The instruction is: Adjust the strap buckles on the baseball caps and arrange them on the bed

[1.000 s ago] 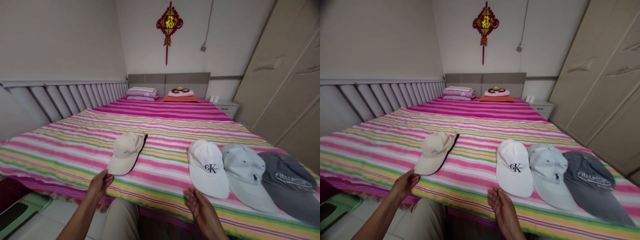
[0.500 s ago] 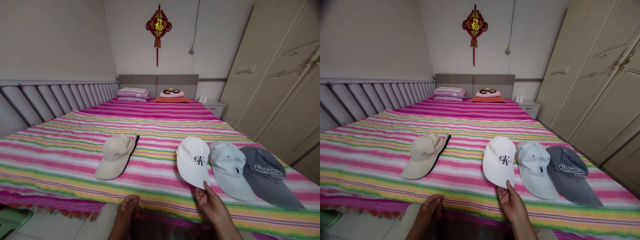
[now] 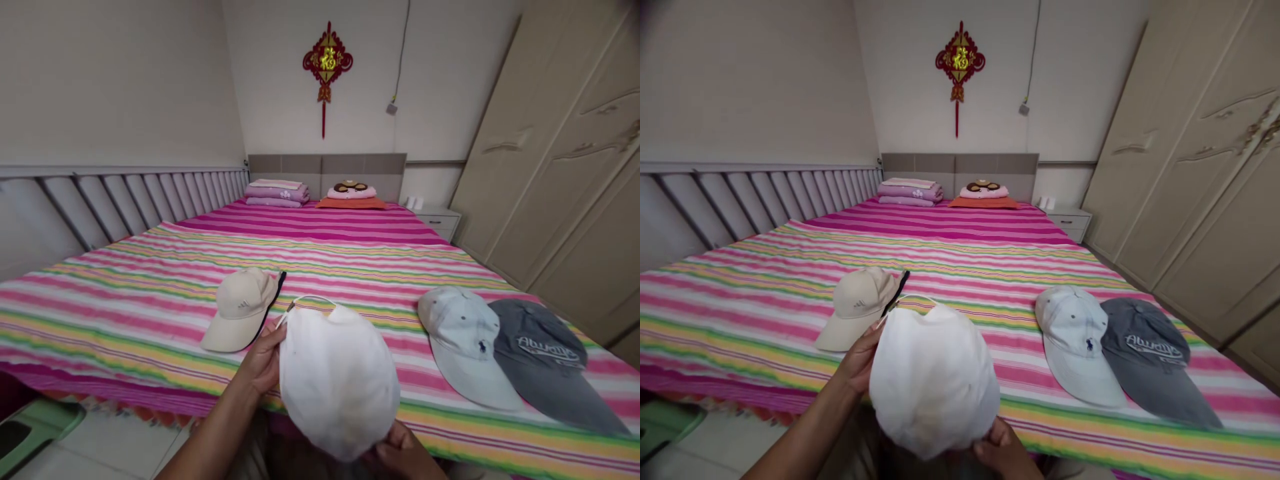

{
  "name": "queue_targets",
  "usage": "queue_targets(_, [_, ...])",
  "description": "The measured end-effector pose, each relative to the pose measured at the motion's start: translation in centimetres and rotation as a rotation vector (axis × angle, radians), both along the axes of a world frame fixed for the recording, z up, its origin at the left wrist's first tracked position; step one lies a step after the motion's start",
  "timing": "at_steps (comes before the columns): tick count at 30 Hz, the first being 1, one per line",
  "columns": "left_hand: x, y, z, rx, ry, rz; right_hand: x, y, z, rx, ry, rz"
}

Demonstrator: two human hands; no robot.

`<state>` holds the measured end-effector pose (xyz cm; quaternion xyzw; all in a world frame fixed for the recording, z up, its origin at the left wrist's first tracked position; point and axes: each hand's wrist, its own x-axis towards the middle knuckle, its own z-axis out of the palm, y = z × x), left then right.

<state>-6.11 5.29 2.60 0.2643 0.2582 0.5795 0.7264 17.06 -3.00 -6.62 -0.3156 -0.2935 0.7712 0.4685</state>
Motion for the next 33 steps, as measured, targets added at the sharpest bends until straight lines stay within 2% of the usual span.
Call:
queue_targets(3, [0.7, -1.1, 0.7, 0.022, 0.03, -0.081, 1.6, 0.3, 1.6, 0.033, -0.002, 0.159])
queue_targets(5, [1.4, -1.6, 0.7, -0.003, 0.051, -0.136, 1.9, 0.9, 3.5, 0.084, 0.022, 0.111])
queue_targets(8, [2.4, -2.1, 0.3, -0.02, 0.125, -0.189, 0.7, 1.9, 6.4, 0.178, -0.005, 0.095])
queue_targets(12, [2.9, -2.6, 0.0, -0.015, 0.225, -0.241, -2.0, 2.8, 8.5, 0.163, -0.125, 0.029])
queue_targets(15, [2.5, -2.9, 0.4, -0.055, 0.29, -0.253, -2.8, 3.1, 8.6, 0.172, -0.143, -0.005])
queue_targets(19, [2.0, -3.0, 0.8, -0.077, 0.395, -0.284, -2.6, 3.3, 7.7, 0.223, -0.211, -0.005])
queue_targets(25, [2.4, -3.1, 0.5, -0.132, 0.356, -0.246, -2.2, 3.3, 7.4, 0.199, -0.33, -0.083])
queue_targets(30, [2.7, -3.2, -0.3, -0.06, 0.312, -0.319, -2.1, 3.2, 7.6, 0.177, -0.343, -0.122])
queue_targets(33, [2.8, -3.2, -0.5, -0.05, 0.294, -0.309, -1.9, 3.1, 7.3, 0.155, -0.316, -0.143])
